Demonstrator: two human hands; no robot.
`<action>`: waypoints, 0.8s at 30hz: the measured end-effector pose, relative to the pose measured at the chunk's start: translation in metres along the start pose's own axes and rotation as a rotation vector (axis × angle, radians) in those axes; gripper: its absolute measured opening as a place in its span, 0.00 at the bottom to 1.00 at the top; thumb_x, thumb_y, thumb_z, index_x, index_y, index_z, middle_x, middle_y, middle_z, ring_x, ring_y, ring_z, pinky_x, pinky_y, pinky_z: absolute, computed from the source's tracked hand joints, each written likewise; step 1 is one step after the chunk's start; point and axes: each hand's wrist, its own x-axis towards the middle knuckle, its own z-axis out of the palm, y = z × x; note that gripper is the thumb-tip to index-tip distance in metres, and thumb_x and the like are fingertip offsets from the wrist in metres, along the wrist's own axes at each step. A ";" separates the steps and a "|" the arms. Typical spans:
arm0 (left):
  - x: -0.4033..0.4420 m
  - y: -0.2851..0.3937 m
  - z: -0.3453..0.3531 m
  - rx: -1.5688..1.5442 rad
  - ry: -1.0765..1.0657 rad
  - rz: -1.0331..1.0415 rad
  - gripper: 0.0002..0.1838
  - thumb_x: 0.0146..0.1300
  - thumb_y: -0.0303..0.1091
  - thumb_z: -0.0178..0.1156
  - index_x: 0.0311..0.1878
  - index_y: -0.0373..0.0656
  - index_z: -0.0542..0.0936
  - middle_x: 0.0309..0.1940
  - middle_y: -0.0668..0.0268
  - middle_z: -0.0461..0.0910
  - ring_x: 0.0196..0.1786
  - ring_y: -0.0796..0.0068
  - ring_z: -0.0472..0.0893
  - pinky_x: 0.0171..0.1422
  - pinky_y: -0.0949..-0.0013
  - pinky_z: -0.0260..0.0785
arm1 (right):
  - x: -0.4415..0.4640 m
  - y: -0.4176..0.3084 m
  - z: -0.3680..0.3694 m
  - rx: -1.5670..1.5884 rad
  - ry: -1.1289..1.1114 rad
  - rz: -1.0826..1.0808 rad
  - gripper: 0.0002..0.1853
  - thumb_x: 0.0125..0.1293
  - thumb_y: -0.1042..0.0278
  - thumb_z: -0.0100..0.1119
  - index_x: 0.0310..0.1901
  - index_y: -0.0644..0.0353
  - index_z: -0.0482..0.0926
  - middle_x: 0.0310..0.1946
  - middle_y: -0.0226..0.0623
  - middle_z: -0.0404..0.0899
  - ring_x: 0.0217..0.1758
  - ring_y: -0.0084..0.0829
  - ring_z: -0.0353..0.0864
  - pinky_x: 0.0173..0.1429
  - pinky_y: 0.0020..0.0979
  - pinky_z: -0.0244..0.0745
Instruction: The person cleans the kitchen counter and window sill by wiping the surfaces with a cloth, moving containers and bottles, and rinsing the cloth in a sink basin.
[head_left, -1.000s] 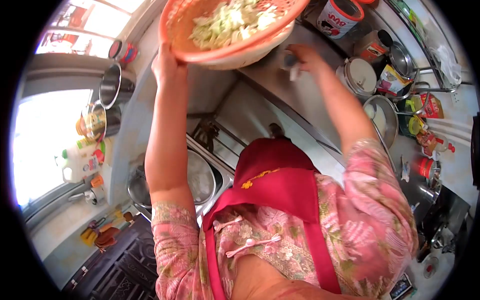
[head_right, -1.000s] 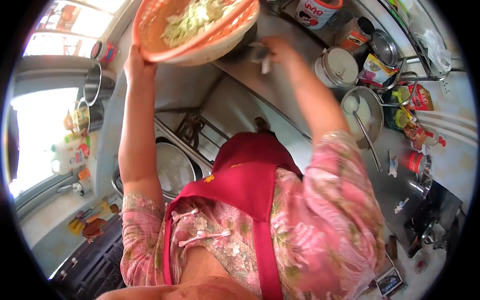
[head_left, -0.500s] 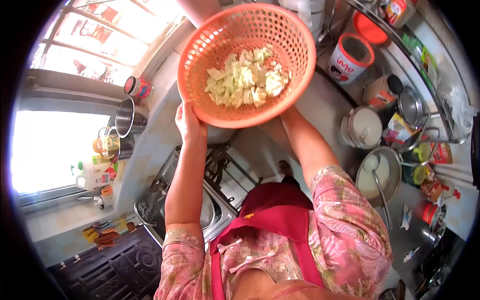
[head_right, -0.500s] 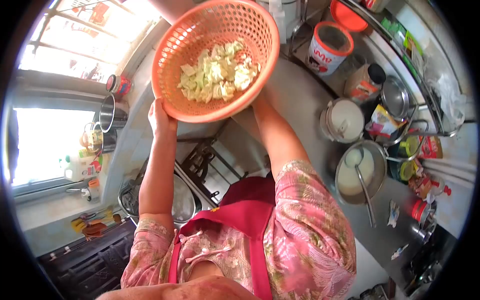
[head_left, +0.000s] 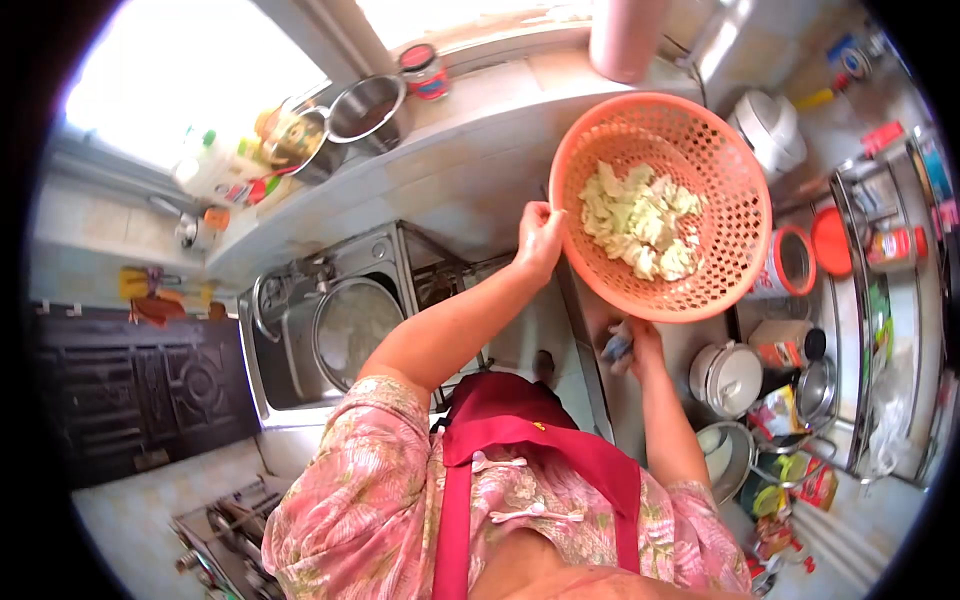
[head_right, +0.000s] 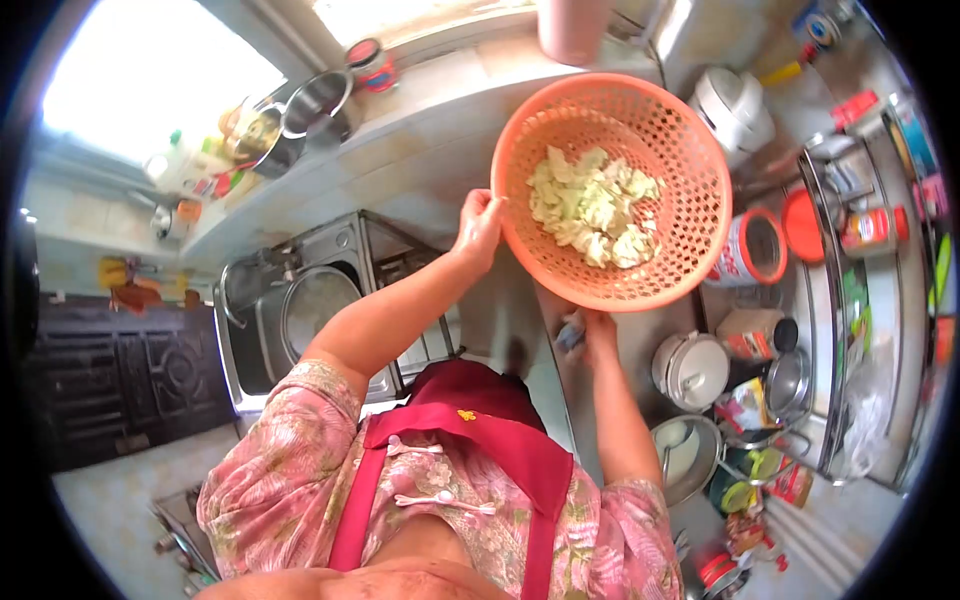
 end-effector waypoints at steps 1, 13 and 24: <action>-0.003 0.002 -0.006 0.014 -0.028 -0.053 0.13 0.63 0.40 0.55 0.44 0.41 0.69 0.29 0.68 0.72 0.31 0.79 0.70 0.36 0.74 0.65 | -0.013 0.002 0.013 -0.033 -0.053 0.073 0.15 0.67 0.59 0.53 0.46 0.63 0.74 0.37 0.39 0.79 0.39 0.32 0.80 0.41 0.34 0.78; 0.019 0.092 -0.172 0.011 0.106 0.071 0.22 0.61 0.37 0.58 0.56 0.40 0.65 0.42 0.63 0.74 0.41 0.73 0.76 0.40 0.69 0.68 | 0.042 -0.223 0.301 -0.352 -0.208 -0.958 0.08 0.65 0.73 0.52 0.45 0.63 0.73 0.41 0.41 0.77 0.42 0.30 0.77 0.47 0.32 0.73; 0.058 0.211 -0.223 0.697 0.004 0.804 0.30 0.53 0.35 0.63 0.58 0.38 0.64 0.50 0.53 0.68 0.51 0.58 0.72 0.55 0.61 0.67 | 0.183 -0.201 0.355 -1.427 -0.078 -1.316 0.26 0.61 0.61 0.50 0.59 0.63 0.68 0.61 0.49 0.68 0.68 0.45 0.61 0.71 0.40 0.56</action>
